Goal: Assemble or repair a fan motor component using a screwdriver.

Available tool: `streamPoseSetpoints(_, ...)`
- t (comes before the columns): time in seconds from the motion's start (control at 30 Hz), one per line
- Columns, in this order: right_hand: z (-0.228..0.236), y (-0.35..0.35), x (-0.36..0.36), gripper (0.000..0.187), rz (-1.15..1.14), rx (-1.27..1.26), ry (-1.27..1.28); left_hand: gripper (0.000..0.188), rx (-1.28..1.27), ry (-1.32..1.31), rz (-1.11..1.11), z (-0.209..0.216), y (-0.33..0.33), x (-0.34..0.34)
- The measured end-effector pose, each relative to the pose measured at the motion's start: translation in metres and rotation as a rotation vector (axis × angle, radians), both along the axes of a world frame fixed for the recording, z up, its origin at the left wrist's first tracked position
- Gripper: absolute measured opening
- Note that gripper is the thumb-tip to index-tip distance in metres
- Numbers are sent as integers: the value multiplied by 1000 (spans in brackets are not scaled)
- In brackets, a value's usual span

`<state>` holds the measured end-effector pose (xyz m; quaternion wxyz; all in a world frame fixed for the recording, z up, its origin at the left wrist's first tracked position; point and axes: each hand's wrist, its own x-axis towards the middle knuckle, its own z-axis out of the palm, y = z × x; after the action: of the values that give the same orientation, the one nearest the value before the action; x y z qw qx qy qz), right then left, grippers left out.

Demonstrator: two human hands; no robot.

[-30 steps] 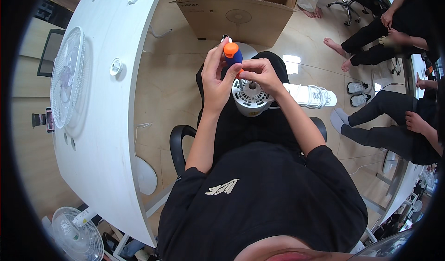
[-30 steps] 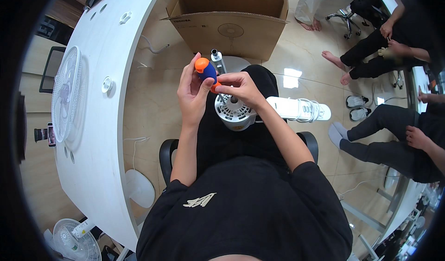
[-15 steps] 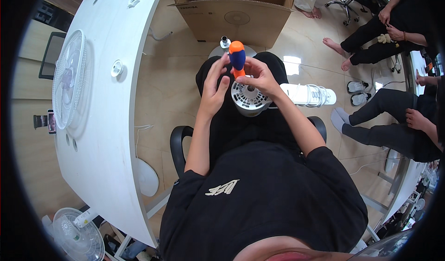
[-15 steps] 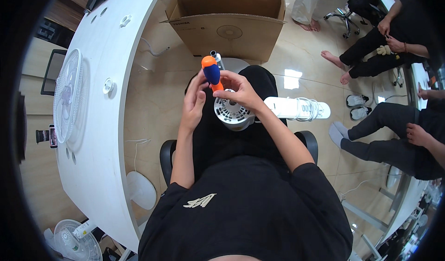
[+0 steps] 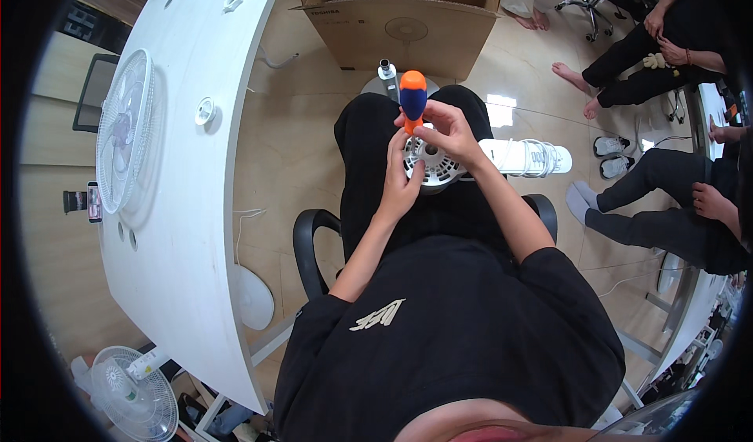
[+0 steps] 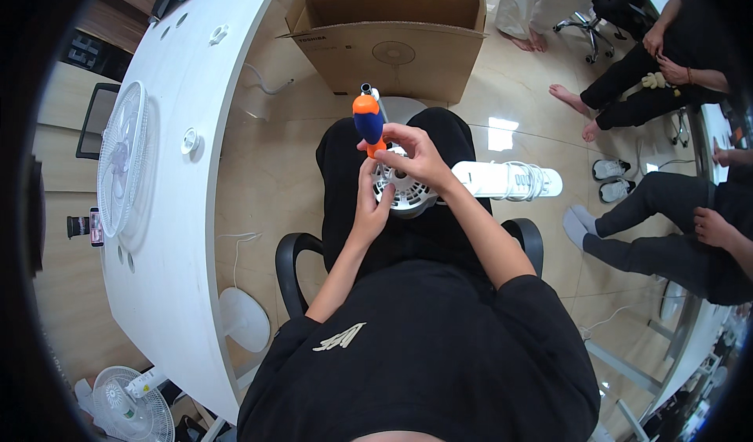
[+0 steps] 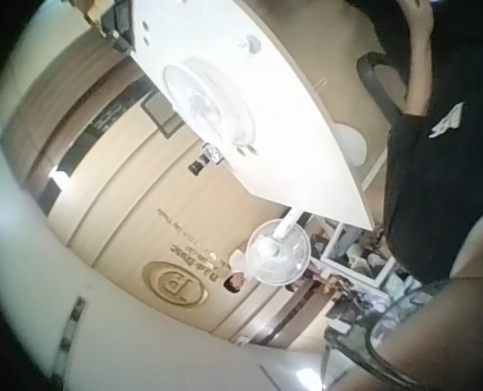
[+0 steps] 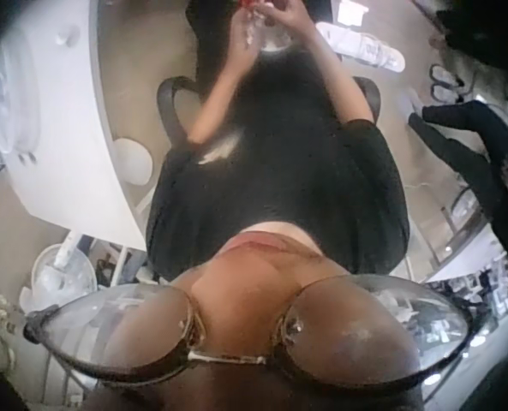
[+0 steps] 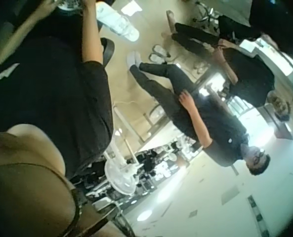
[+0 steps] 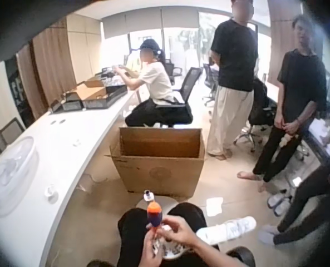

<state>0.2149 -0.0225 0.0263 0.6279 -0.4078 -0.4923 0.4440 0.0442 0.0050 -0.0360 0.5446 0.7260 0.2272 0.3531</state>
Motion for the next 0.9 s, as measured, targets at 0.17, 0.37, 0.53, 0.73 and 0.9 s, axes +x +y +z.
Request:
streamPoseSetpoints(0.17,0,-6,-5,48,2,43,3,67,-116,36,6,6,-12,-4)
streamPoseSetpoints(0.37,-2,-10,-16,65,-55,-13,-26,68,-24,13,20,10,-16,-9)
streamPoseSetpoints(0.53,-5,-7,-16,59,-40,-23,-103,64,-187,-19,-83,18,-6,-17)
streamPoseSetpoints(0.73,3,-8,-14,40,-118,60,-257,42,-31,-163,87,37,12,-12)
streamPoseSetpoints(0.9,5,-6,-13,36,-138,105,-298,41,-116,-186,3,52,27,-13)
